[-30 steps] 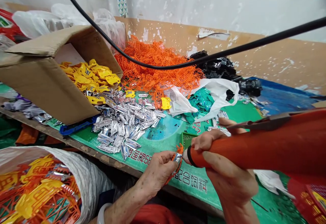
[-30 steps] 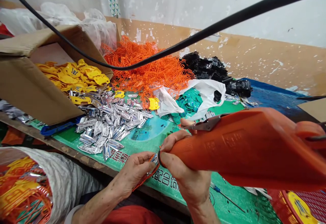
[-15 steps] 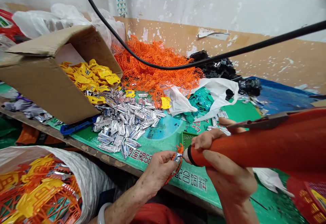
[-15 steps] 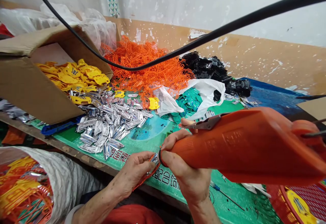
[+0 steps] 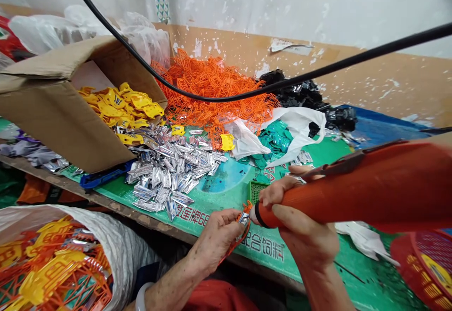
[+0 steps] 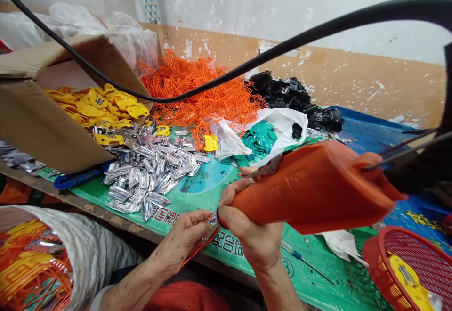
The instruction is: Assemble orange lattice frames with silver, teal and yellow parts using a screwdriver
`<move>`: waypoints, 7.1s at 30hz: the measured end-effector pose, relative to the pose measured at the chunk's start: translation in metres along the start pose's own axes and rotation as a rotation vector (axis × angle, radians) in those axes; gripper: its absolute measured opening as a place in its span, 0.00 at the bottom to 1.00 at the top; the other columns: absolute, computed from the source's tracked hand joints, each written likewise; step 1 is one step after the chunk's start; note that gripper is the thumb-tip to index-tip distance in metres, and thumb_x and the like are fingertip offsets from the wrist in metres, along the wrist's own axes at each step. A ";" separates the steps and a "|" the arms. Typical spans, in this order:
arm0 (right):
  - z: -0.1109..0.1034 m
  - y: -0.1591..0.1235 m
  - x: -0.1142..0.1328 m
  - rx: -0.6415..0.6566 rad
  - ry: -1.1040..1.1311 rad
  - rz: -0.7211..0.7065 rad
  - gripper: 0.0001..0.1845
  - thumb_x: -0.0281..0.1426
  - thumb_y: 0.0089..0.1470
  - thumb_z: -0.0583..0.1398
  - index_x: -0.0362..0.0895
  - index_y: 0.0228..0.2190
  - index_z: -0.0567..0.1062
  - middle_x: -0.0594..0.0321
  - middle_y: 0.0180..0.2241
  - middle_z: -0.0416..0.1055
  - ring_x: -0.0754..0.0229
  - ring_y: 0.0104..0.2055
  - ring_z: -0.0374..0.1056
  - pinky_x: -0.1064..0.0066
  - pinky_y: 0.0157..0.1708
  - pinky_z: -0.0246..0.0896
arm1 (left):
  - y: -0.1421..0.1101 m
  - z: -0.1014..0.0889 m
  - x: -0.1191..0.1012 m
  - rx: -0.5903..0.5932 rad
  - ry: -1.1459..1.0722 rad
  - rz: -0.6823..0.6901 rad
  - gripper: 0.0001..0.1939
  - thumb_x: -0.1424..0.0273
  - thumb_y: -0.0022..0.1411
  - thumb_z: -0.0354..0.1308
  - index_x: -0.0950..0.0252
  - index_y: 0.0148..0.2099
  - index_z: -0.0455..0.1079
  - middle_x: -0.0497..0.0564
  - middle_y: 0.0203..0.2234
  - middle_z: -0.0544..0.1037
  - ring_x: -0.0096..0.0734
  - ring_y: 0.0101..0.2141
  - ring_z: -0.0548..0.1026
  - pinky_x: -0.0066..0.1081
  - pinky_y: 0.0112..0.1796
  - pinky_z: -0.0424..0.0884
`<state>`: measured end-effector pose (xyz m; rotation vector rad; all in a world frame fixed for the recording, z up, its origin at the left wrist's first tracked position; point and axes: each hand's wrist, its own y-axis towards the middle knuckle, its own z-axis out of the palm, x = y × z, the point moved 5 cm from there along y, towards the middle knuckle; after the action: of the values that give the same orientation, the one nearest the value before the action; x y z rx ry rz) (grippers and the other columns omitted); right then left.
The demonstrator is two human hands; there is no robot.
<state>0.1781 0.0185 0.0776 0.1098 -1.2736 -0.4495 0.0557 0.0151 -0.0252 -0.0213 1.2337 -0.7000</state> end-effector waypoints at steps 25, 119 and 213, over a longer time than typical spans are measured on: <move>-0.055 0.054 -0.034 -0.338 -0.120 -0.106 0.06 0.26 0.35 0.67 0.41 0.17 0.73 0.67 0.20 0.68 0.64 0.21 0.64 0.67 0.23 0.63 | 0.004 -0.028 -0.019 -0.129 0.193 0.029 0.17 0.57 0.51 0.59 0.67 0.33 0.66 0.40 0.16 0.66 0.16 0.14 0.59 0.19 0.15 0.55; 0.016 0.000 0.003 0.009 0.075 0.100 0.35 0.24 0.38 0.66 0.53 0.49 0.67 0.71 0.22 0.71 0.61 0.24 0.67 0.64 0.30 0.67 | 0.015 -0.021 -0.027 -0.076 0.573 0.120 0.09 0.63 0.59 0.50 0.63 0.30 0.62 0.41 0.16 0.67 0.26 0.18 0.65 0.25 0.21 0.56; 0.117 -0.015 -0.124 0.814 -1.056 0.205 0.14 0.36 0.59 0.58 0.40 0.43 0.73 0.57 0.44 0.72 0.57 0.44 0.69 0.60 0.44 0.66 | -0.092 -0.084 -0.001 -0.430 -0.544 0.283 0.16 0.62 0.55 0.62 0.66 0.42 0.69 0.47 0.26 0.76 0.28 0.23 0.74 0.26 0.24 0.70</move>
<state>0.0367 0.0717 -0.0035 0.4622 -2.4285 0.2855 -0.0615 -0.0283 -0.0197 -0.3633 0.8165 -0.1507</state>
